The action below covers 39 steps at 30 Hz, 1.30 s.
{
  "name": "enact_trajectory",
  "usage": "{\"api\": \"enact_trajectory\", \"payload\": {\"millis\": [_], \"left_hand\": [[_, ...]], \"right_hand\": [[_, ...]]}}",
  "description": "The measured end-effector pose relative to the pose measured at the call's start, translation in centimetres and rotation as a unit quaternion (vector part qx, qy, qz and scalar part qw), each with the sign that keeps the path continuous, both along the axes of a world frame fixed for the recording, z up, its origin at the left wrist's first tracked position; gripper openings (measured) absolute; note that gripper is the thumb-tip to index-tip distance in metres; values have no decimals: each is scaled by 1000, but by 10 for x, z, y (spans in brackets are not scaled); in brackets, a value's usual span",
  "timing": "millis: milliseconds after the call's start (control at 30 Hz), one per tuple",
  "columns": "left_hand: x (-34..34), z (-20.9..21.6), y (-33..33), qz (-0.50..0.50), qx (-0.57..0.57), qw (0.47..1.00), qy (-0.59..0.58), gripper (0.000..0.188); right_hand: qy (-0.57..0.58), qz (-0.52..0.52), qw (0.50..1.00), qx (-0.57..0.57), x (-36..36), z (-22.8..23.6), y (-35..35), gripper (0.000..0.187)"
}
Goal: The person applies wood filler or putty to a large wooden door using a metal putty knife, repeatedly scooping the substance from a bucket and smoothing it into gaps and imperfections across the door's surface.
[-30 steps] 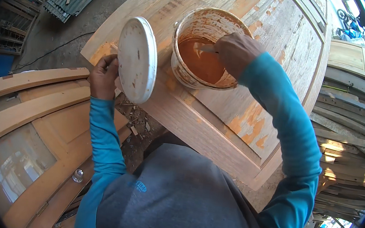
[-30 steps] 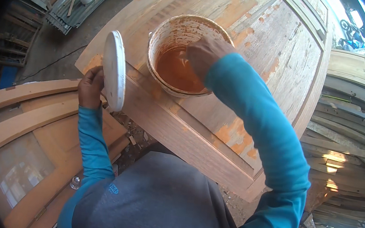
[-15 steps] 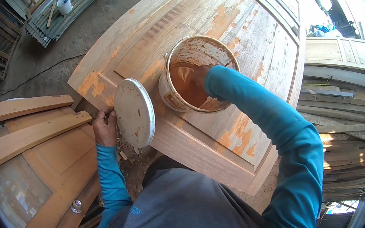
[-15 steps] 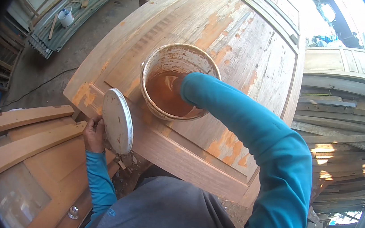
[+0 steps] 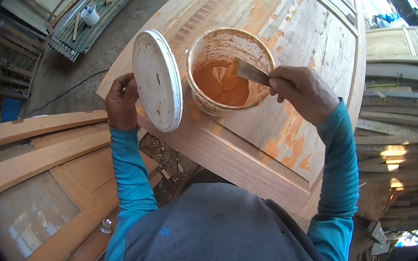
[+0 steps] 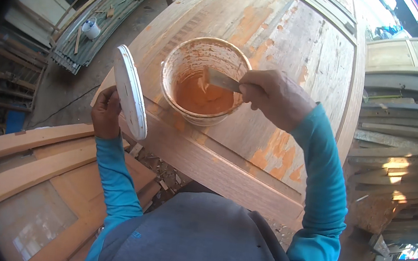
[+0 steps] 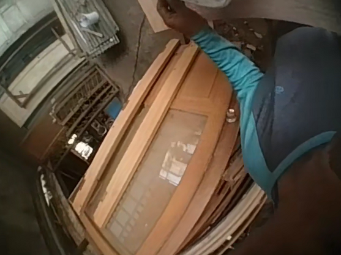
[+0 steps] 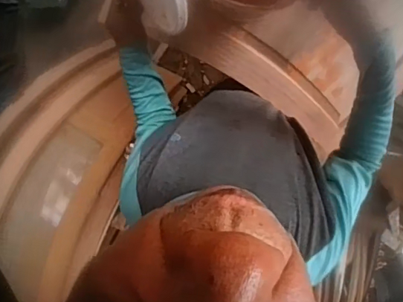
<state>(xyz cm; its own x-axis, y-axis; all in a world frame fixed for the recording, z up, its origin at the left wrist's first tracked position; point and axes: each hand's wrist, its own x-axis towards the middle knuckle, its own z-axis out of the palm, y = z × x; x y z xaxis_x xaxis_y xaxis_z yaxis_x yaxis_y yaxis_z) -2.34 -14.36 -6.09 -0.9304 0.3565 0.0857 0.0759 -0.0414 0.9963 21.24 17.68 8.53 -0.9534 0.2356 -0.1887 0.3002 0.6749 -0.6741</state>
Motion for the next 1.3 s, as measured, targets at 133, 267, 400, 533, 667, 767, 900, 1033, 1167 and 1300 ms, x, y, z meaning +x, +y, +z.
{"api": "enact_trajectory", "payload": {"millis": [133, 267, 400, 533, 667, 767, 900, 1033, 1167, 1300], "left_hand": [[-16, 25, 26, -55, -3, 998, 43, 28], [-28, 35, 50, -57, -63, 990, 108, 30], [-46, 38, 71, -98, -88, 981, 141, 27], [-62, 45, 84, -102, -187, 950, 228, 24], [-47, 55, 97, -112, -257, 924, 260, 23], [-54, 50, 95, -111, -257, 925, 258, 23], [-37, 51, 115, -53, -278, 912, 298, 27], [-35, 42, 123, 1, -188, 950, 250, 31], [20, 36, 118, 126, -4, 977, 173, 39], [67, -7, 88, 154, -19, 968, 196, 40]], "right_hand": [[100, -97, 990, 36, 32, -19, -29, 20], [207, -113, 967, 101, 35, -58, -45, 17], [156, -190, 963, -109, 62, -68, -51, 23], [223, -222, 812, -492, 110, -106, -64, 31], [237, -278, 717, -594, 179, -144, -79, 32], [241, -362, 705, -560, 253, -161, -81, 38], [182, -488, 746, -415, 351, -169, -76, 45], [57, -496, 849, -172, 410, -189, -58, 45], [-54, -331, 930, 153, 399, -187, -40, 45], [-191, -258, 914, 249, 399, -197, -56, 47]]}}
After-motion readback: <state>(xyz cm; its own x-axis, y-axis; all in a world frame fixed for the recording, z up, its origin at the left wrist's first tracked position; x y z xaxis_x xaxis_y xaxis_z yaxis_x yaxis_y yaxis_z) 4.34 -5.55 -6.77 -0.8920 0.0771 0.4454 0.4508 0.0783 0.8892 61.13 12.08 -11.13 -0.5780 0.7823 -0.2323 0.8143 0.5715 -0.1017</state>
